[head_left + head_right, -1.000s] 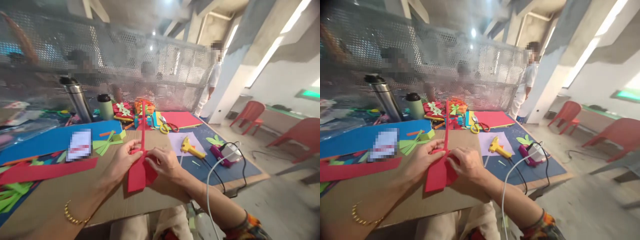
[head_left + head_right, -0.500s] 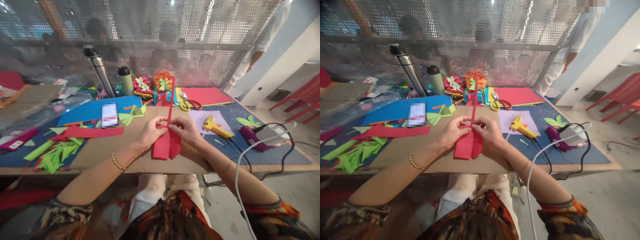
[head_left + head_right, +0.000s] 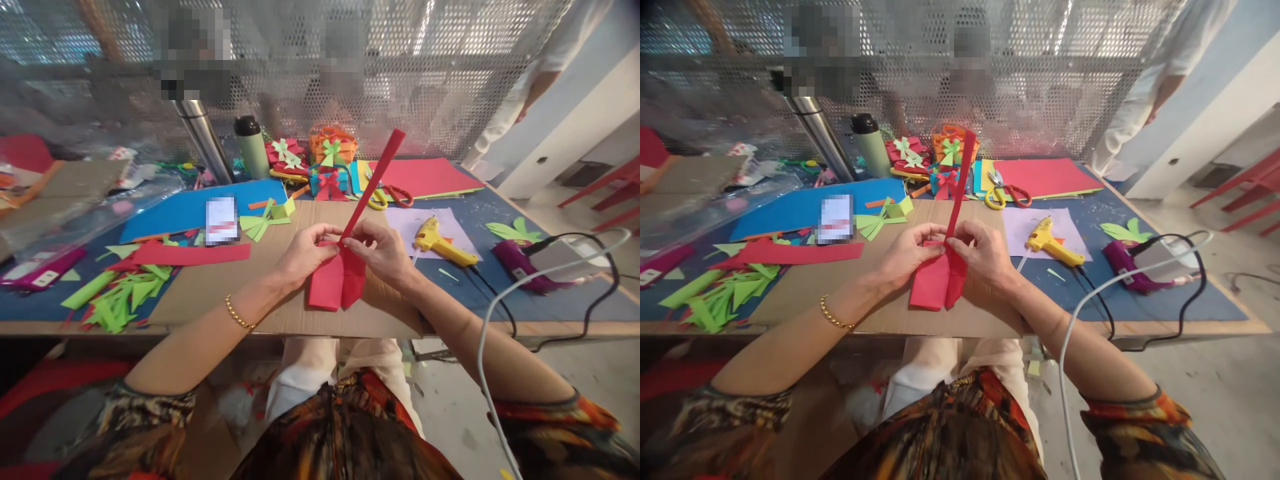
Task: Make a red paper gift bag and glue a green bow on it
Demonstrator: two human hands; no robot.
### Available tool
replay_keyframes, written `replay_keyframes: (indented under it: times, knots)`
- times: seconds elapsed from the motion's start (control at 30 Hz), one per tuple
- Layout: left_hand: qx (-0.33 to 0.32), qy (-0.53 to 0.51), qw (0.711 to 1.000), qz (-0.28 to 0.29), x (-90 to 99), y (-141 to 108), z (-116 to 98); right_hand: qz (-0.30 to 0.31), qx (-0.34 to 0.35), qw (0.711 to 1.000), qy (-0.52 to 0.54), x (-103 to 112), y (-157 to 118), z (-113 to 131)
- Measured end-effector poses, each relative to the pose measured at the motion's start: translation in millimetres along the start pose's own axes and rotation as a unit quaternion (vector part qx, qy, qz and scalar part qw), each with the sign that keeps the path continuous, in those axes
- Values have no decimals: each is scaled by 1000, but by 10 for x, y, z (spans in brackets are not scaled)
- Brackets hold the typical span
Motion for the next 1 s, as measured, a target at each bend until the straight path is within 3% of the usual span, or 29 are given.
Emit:
replay_keyframes:
  times: [0.4,0.67,1.0]
  knots:
    - [28,-34,997,56,-23,-31,-17,10,-4,1000,-6,11,-1,31]
    - [28,-59,996,61,0,4,44,14,-9,1000,-3,22,-18,86]
    - [2,3,999,53,-3,-29,18,42,-27,998,-34,22,12,29]
Point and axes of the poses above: each hand's wrist, its own y-axis towards the middle knuckle, its own x-axis out of the back of the hand, z = x × y, the point moved 7 cm from there along y, towards the middle knuckle, and after that the axes turned 3 degrees about -z, right-handed, at the moved point
